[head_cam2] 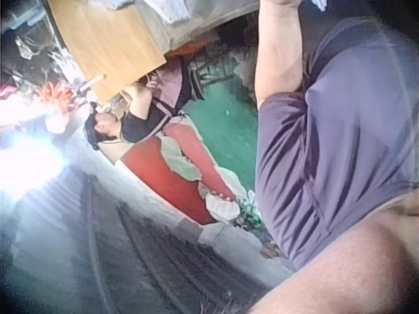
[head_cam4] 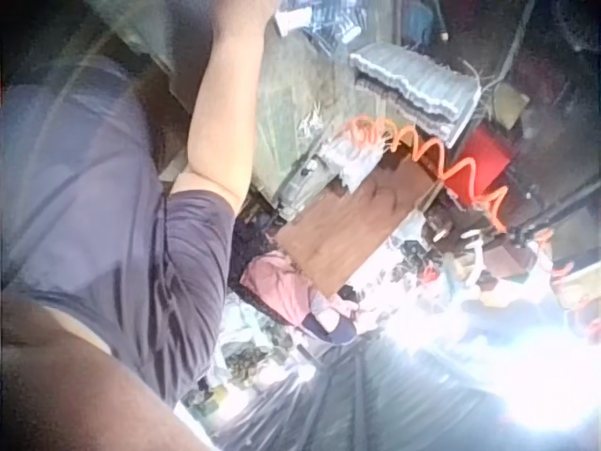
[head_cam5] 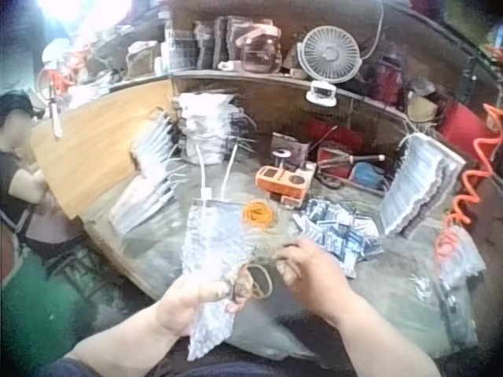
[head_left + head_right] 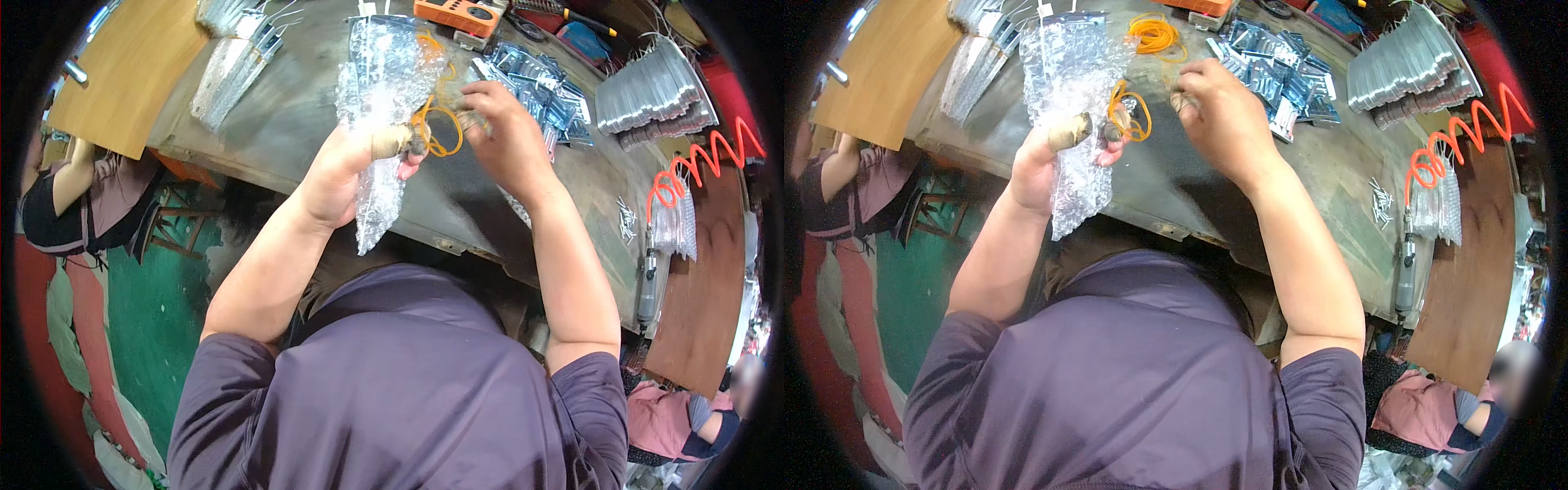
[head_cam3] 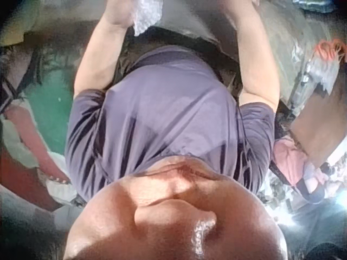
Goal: Assembling lighting components by attaching metal brackets and securing them.
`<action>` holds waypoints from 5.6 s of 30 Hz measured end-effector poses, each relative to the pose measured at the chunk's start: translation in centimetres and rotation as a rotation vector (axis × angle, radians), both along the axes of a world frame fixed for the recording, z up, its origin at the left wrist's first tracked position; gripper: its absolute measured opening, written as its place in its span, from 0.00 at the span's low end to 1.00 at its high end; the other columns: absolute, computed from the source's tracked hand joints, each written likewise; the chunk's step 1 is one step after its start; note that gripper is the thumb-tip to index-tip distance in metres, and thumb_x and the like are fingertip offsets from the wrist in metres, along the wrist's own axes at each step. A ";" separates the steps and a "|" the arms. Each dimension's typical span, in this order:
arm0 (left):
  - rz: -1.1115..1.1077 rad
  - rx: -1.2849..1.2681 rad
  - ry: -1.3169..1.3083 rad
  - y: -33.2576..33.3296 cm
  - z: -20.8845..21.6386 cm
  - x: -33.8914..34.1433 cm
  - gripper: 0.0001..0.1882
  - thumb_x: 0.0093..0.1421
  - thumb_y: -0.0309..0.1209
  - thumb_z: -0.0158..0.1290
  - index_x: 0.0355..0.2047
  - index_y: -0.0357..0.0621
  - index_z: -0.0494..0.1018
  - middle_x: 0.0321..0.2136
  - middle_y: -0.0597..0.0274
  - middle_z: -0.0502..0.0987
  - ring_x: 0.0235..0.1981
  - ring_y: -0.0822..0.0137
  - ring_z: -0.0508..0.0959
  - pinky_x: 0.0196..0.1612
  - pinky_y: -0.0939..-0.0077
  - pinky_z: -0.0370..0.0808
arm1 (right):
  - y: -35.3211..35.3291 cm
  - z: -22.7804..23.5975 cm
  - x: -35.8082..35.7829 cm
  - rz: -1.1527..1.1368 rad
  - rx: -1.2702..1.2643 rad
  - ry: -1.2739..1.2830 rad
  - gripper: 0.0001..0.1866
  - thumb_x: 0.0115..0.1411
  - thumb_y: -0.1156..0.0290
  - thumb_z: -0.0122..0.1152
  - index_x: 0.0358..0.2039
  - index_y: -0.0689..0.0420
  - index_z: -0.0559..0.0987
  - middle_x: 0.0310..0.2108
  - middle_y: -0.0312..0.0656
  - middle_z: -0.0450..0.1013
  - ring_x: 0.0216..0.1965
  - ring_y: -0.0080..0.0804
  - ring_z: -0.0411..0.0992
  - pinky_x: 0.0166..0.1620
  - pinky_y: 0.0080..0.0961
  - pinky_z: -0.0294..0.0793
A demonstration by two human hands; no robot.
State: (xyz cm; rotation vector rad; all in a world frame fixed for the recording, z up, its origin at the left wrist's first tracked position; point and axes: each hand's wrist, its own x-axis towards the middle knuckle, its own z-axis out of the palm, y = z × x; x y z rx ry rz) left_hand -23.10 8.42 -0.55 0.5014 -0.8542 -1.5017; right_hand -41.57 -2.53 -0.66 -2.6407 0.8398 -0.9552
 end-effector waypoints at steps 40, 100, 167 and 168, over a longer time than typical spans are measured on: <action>-0.034 0.031 -0.037 -1.8 -0.4 -1.3 0.24 0.54 0.34 0.52 0.50 0.36 0.65 0.42 0.57 0.74 0.37 0.69 0.75 0.34 0.82 0.70 | 1.0 1.9 -1.2 0.261 1.286 -0.717 0.09 0.62 0.67 0.51 0.36 0.59 0.73 0.34 0.42 0.75 0.29 0.23 0.74 0.25 0.14 0.66; 0.236 0.041 -0.948 -0.2 -0.5 -2.2 0.38 0.48 0.39 0.61 0.52 0.31 0.57 0.42 0.56 0.69 0.44 0.70 0.68 0.48 0.75 0.65 | 4.9 4.9 -5.8 0.363 1.275 -0.827 0.07 0.59 0.72 0.53 0.36 0.61 0.73 0.36 0.47 0.76 0.24 0.21 0.71 0.23 0.11 0.65; -0.199 0.161 0.203 2.0 -0.4 3.8 0.23 0.60 0.34 0.46 0.53 0.32 0.62 0.45 0.44 0.72 0.47 0.51 0.73 0.52 0.58 0.69 | 6.5 1.9 -6.9 0.123 1.210 -0.892 0.07 0.60 0.69 0.51 0.35 0.58 0.67 0.31 0.45 0.72 0.32 0.31 0.73 0.39 0.27 0.73; -0.169 0.175 0.226 1.6 0.2 5.3 0.24 0.61 0.36 0.42 0.53 0.31 0.61 0.45 0.41 0.72 0.47 0.47 0.73 0.52 0.54 0.69 | 6.8 0.9 -7.6 0.131 1.207 -0.912 0.07 0.60 0.69 0.51 0.35 0.58 0.67 0.31 0.45 0.72 0.32 0.31 0.73 0.39 0.27 0.73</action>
